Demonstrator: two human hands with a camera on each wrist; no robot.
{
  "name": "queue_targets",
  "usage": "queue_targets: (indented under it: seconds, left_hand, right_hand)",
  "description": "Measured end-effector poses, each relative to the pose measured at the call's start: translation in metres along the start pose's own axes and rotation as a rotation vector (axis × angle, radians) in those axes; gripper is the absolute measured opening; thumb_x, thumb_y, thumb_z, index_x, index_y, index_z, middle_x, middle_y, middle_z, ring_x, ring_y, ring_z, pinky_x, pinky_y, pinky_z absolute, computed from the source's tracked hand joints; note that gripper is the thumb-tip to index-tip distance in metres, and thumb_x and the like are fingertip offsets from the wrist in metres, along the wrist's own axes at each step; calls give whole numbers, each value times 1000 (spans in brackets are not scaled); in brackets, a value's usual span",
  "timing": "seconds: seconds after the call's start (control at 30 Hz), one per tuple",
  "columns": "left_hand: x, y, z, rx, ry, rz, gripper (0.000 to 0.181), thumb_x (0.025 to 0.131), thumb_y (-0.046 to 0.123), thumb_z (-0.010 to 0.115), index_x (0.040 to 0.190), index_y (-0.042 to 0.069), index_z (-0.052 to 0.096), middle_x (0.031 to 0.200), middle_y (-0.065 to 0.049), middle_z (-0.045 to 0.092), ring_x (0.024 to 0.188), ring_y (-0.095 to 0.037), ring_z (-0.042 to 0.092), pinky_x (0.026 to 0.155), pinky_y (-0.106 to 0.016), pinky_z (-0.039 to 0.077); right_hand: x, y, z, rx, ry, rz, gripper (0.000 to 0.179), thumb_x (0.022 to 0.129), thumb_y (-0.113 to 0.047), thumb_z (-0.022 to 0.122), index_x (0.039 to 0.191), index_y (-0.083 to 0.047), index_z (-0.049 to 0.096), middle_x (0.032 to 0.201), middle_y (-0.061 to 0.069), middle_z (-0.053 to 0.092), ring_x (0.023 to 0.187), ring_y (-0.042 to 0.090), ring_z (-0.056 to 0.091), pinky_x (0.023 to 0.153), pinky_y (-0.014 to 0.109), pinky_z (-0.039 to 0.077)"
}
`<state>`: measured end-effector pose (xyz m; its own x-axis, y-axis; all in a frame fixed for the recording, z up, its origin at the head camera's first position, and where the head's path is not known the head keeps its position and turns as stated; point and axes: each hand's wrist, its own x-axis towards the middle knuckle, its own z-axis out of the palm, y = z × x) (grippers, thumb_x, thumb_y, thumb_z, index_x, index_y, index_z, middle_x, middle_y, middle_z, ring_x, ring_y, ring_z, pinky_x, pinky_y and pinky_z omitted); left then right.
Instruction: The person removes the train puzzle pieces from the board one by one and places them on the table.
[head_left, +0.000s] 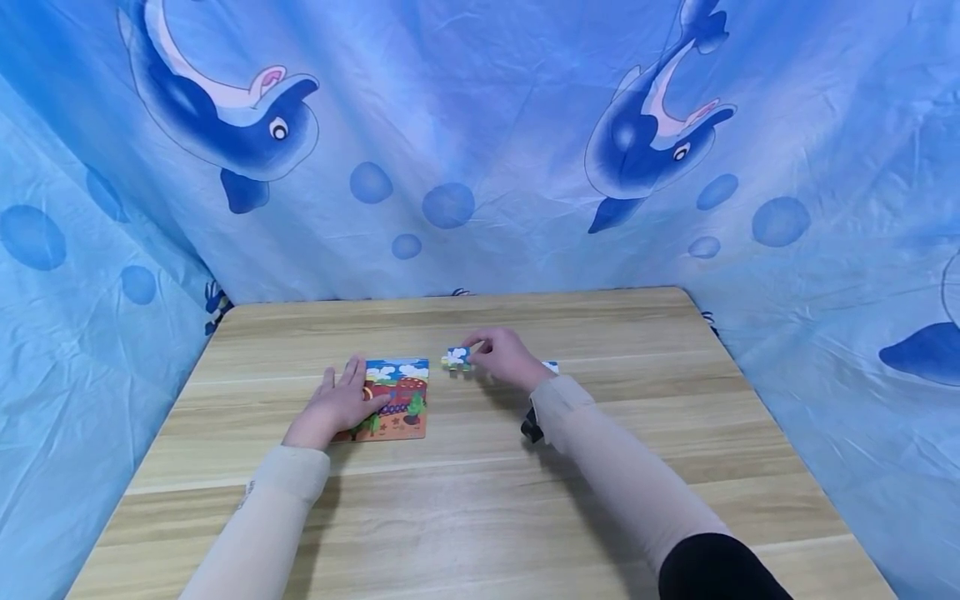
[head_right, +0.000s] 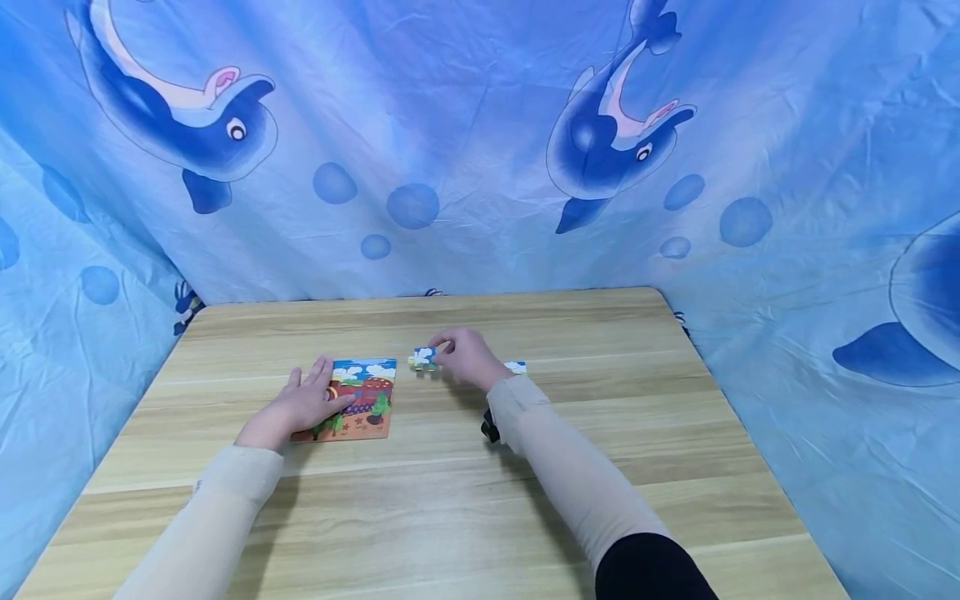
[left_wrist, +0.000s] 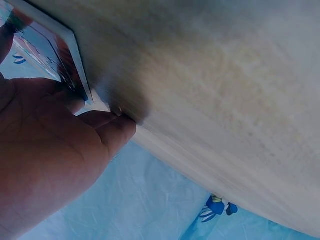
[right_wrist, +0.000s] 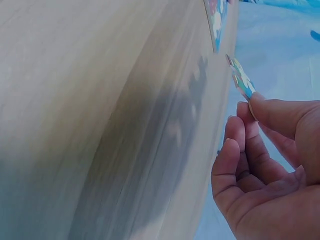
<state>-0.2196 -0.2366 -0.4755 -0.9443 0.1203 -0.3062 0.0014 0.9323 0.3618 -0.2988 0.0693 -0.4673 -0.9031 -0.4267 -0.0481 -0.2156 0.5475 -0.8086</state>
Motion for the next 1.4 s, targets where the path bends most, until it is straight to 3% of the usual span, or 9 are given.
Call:
queue_targets:
  seconds: [0.17, 0.47, 0.73, 0.9, 1.03, 1.2, 1.4]
  left_hand:
    - [0, -1, 2, 11, 1, 7, 98, 103, 56, 52, 160, -6, 3, 165, -28, -2, 142, -61, -6, 114, -68, 6]
    - [-3, 0, 0, 0, -12, 1, 98, 103, 58, 49, 160, -6, 2, 165, -27, -3, 143, -60, -7, 115, -66, 4]
    - [-2, 0, 2, 9, -15, -3, 95, 104, 54, 50, 160, -6, 1, 165, -27, -4, 143, -60, -8, 115, -66, 3]
    - [-2, -1, 5, 18, -14, -2, 95, 104, 54, 50, 160, -6, 2, 165, -28, -3, 143, -60, -7, 115, -66, 4]
    - [0, -4, 6, -11, -5, 2, 99, 102, 59, 49, 160, -5, 1, 165, -27, -4, 143, -60, -8, 115, -66, 3]
    - [1, -2, 3, -12, -7, 14, 102, 101, 62, 50, 160, -6, 2, 165, -27, -3, 144, -59, -8, 116, -65, 2]
    - [-1, 3, -1, 32, -5, 19, 95, 104, 54, 50, 159, -7, 2, 165, -29, -2, 144, -58, -6, 116, -64, 2]
  right_hand:
    - [-7, 3, -9, 24, 4, 37, 25, 98, -12, 71, 123, -13, 74, 108, 2, 65, 90, 24, 66, 68, 38, 57]
    - [-15, 24, -28, 18, -28, 53, 21, 97, -13, 72, 118, -14, 76, 97, 3, 69, 80, 23, 65, 65, 37, 56]
    - [-22, 38, -46, 7, -34, 157, 20, 97, -19, 74, 116, -24, 78, 97, 5, 71, 46, 18, 41, 41, 35, 36]
    - [-28, 43, -53, 13, -56, 163, 23, 98, -16, 72, 120, -19, 77, 99, 7, 72, 48, 21, 43, 47, 40, 44]
    - [-31, 44, -57, 27, -71, 174, 23, 98, -15, 71, 120, -17, 77, 88, 14, 71, 46, 24, 40, 48, 44, 44]
    - [-29, 45, -57, 2, -71, 168, 22, 97, -12, 72, 119, -13, 77, 80, 15, 70, 44, 18, 40, 46, 38, 42]
    - [-24, 46, -49, -57, -28, 174, 20, 93, -11, 76, 113, -11, 79, 82, 7, 72, 44, 16, 43, 41, 30, 39]
